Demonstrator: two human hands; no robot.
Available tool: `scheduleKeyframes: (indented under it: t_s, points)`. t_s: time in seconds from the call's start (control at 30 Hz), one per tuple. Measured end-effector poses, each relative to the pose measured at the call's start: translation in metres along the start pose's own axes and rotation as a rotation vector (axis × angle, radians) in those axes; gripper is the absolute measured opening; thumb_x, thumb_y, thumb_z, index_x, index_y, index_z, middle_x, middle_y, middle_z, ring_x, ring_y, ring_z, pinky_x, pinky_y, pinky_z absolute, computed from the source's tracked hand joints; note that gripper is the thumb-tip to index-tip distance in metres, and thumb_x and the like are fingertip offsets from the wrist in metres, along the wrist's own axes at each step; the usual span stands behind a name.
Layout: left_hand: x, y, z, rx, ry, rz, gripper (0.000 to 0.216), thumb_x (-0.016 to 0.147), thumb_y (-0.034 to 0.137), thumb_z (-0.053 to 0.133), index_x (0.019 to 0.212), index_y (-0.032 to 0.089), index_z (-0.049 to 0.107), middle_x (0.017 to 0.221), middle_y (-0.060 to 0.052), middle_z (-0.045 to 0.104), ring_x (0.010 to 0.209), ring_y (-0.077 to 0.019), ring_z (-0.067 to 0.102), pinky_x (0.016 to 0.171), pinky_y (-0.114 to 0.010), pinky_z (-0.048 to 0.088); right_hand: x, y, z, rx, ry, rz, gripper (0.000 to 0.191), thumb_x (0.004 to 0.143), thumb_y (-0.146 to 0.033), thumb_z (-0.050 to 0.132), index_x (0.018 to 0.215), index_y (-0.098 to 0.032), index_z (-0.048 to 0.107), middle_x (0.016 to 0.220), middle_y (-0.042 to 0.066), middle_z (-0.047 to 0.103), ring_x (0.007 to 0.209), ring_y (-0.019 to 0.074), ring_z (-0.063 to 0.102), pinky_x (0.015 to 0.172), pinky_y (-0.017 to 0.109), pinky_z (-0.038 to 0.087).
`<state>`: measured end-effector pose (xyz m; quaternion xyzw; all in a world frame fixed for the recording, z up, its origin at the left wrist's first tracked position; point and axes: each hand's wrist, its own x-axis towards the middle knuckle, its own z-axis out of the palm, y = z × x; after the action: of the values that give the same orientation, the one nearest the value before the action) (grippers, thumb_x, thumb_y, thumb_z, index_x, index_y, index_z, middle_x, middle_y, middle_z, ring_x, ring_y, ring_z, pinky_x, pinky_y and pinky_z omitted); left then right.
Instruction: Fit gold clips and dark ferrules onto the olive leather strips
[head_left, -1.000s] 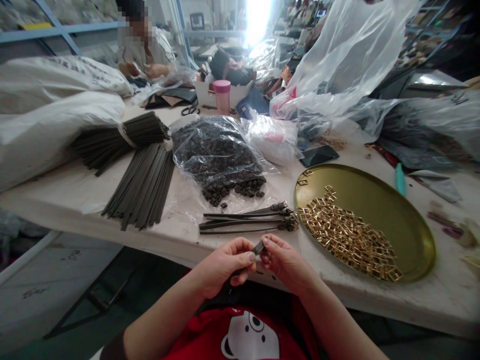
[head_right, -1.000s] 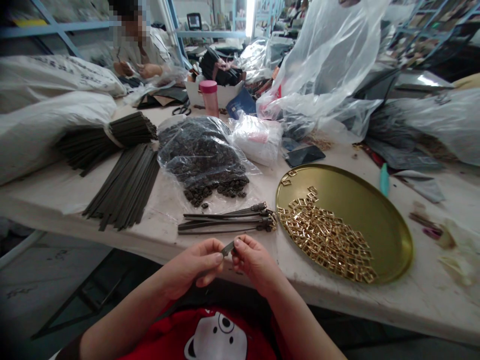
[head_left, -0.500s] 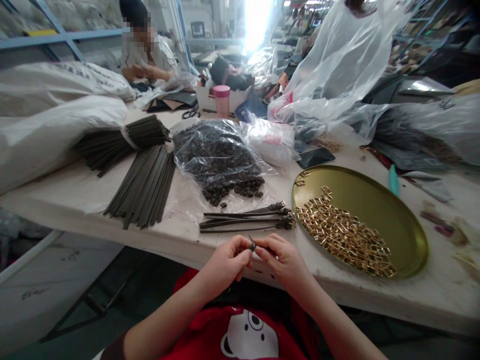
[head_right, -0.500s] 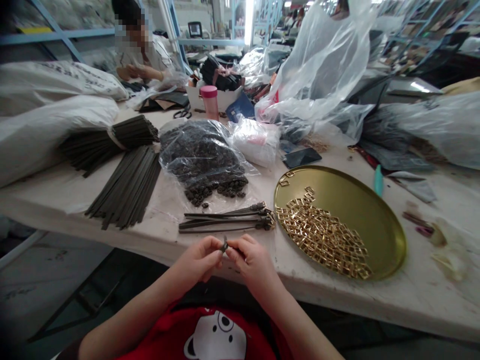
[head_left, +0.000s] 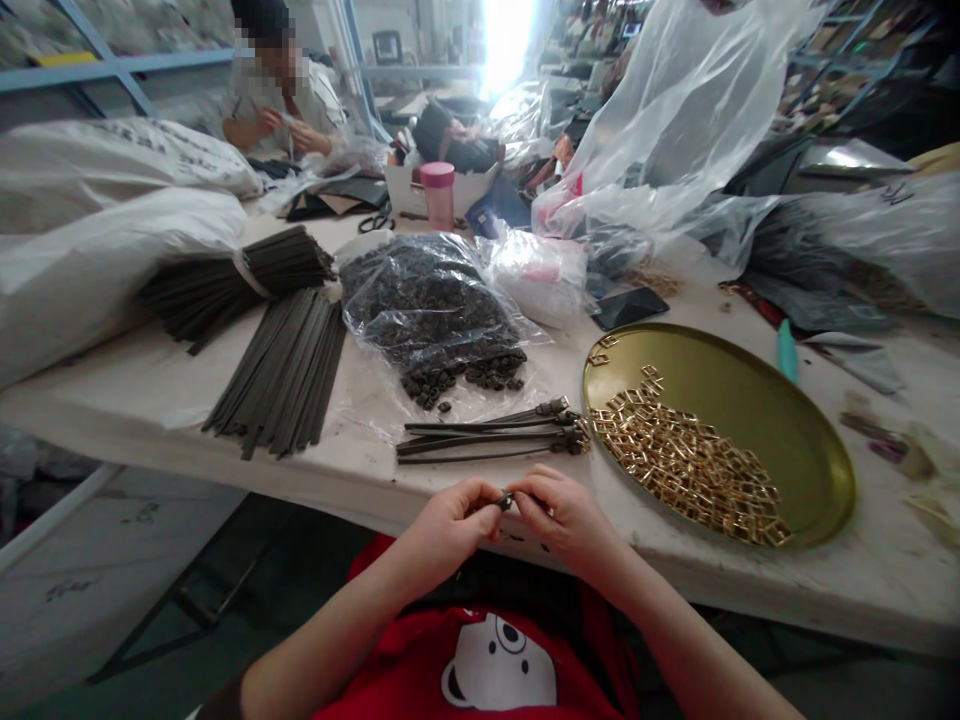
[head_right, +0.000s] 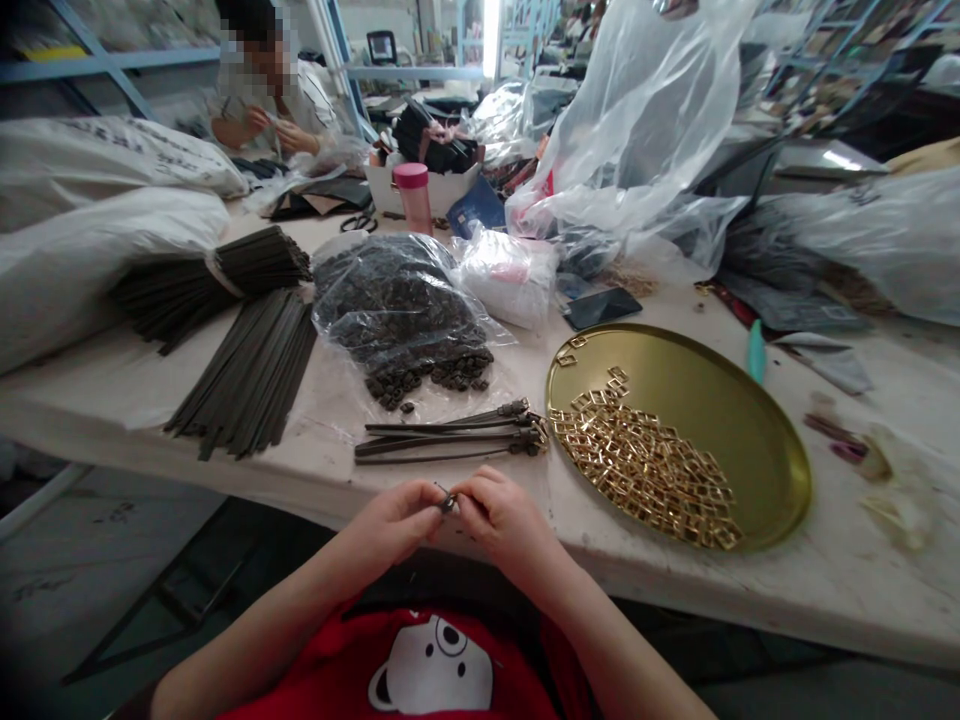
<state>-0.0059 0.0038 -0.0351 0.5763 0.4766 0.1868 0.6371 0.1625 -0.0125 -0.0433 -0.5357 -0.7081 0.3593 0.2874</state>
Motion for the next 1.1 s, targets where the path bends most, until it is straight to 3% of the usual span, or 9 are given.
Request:
scheduleKeyframes:
  t_s: [0.2,0.33,0.5,0.73,0.9,1.0,1.1]
  points:
    - [0.004,0.002,-0.005,-0.016,-0.017,-0.081,0.01,0.078,0.023,0.046,0.078,0.017,0.054,0.06,0.005,0.051,0.049,-0.0074,0.039,0.048,-0.019,0.029,0.003,0.01,0.002,0.026,0.009,0.038,0.019,0.083,-0.018,0.045,0.079,-0.018,0.063,0.074,0.003,0.058,0.07,0.0143,0.055,0.063,0.024,0.041]
    - [0.007,0.008,-0.009,-0.102,-0.014,-0.141,0.012,0.08,0.022,0.045,0.086,0.015,0.053,0.057,0.006,0.048,0.048,-0.0061,0.039,0.045,-0.016,0.028,0.003,0.014,-0.001,0.076,0.123,0.2,0.008,0.077,-0.024,0.053,0.08,-0.018,0.057,0.066,-0.001,0.057,0.06,0.0134,0.052,0.056,0.024,0.04]
    - [0.008,0.009,-0.009,-0.217,-0.065,-0.221,0.015,0.081,0.028,0.044,0.088,0.016,0.048,0.049,0.009,0.044,0.036,-0.0034,0.027,0.036,-0.015,0.017,0.004,0.016,0.001,0.292,0.196,0.277,0.017,0.076,-0.033,0.055,0.068,-0.018,0.054,0.055,-0.004,0.046,0.05,0.0103,0.043,0.047,0.021,0.034]
    - [0.007,0.004,-0.009,-0.383,-0.136,-0.247,0.02,0.078,0.035,0.048,0.088,0.018,0.045,0.041,0.011,0.037,0.032,-0.0033,0.017,0.032,-0.016,0.009,0.004,0.015,0.005,0.523,0.305,0.303,0.035,0.081,-0.046,0.046,0.089,-0.016,0.063,0.055,-0.003,0.046,0.05,0.0112,0.045,0.05,0.024,0.038]
    - [0.004,0.007,-0.008,-0.389,-0.15,-0.207,0.021,0.079,0.038,0.049,0.084,0.018,0.045,0.039,0.012,0.034,0.033,-0.0038,0.017,0.032,-0.016,0.008,0.001,0.015,0.008,0.891,0.244,0.424,0.038,0.08,-0.046,0.052,0.105,-0.019,0.057,0.058,-0.004,0.051,0.055,0.0106,0.048,0.056,0.024,0.042]
    - [0.001,0.009,-0.007,-0.365,-0.169,-0.191,0.021,0.08,0.039,0.049,0.082,0.018,0.046,0.038,0.012,0.032,0.033,-0.004,0.018,0.032,-0.016,0.01,0.001,0.016,0.011,1.182,0.241,0.49,0.03,0.072,-0.04,0.065,0.094,-0.021,0.057,0.06,-0.006,0.052,0.052,0.008,0.049,0.053,0.021,0.043]
    - [-0.001,0.01,-0.005,-0.312,-0.165,-0.164,0.021,0.08,0.038,0.047,0.082,0.018,0.047,0.038,0.012,0.032,0.033,-0.0043,0.019,0.033,-0.016,0.011,0.002,0.015,0.012,1.332,0.264,0.511,0.024,0.066,-0.034,0.071,0.077,-0.02,0.054,0.059,-0.007,0.052,0.049,0.0064,0.049,0.048,0.018,0.042]
